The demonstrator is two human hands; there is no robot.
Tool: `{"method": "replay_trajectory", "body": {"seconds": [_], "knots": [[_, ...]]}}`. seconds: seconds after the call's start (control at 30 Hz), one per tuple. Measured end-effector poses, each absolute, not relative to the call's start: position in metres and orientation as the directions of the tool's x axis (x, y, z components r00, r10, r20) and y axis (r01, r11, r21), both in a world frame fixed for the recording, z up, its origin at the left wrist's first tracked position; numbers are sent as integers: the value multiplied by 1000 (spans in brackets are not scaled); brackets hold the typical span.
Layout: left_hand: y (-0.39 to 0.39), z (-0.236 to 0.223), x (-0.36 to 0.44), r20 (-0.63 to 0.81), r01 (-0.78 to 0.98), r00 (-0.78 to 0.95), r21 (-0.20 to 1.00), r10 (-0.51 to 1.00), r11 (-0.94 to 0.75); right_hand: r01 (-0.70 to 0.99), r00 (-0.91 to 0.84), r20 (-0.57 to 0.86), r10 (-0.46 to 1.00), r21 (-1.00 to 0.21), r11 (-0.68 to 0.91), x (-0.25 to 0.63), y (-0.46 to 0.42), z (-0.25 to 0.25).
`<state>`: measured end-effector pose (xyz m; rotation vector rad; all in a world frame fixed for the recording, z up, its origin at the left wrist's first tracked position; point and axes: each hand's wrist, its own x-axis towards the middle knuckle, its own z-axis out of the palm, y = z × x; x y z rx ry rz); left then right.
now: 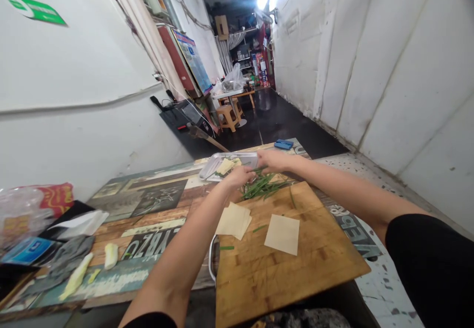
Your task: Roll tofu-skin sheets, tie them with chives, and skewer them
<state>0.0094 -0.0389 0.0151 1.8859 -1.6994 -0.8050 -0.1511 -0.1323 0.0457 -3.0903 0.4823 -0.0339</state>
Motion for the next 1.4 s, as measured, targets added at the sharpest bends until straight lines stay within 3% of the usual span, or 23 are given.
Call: {"method": "replay_trajectory", "body": {"seconds": [0.13, 0.4, 0.67, 0.87, 1.17, 1.4], "knots": [[-43, 27, 5, -65, -808, 2, 588, -998, -40, -380, 925, -29, -379, -14, -925, -146, -124, 49], [-41, 35, 5, -19, -882, -112, 463, -993, 91, -417, 909, -132, -396, -225, -881, -147, -136, 55], [-36, 14, 3, 82, -842, -82, 528, -993, 113, -512, 840, -168, -516, -563, -649, -163, -136, 55], [-30, -7, -2, 158, -797, 29, 599, -987, 73, -478, 793, -139, -594, -745, -464, -162, -135, 48], [-32, -30, -29, 229, -788, 117, 614, -966, 50, -484, 720, -113, -685, -789, -378, -149, -138, 32], [-44, -23, -3, 230, -668, 198, 743, -953, 40, -484, 766, -53, -641, -704, -520, -154, -143, 38]]}}
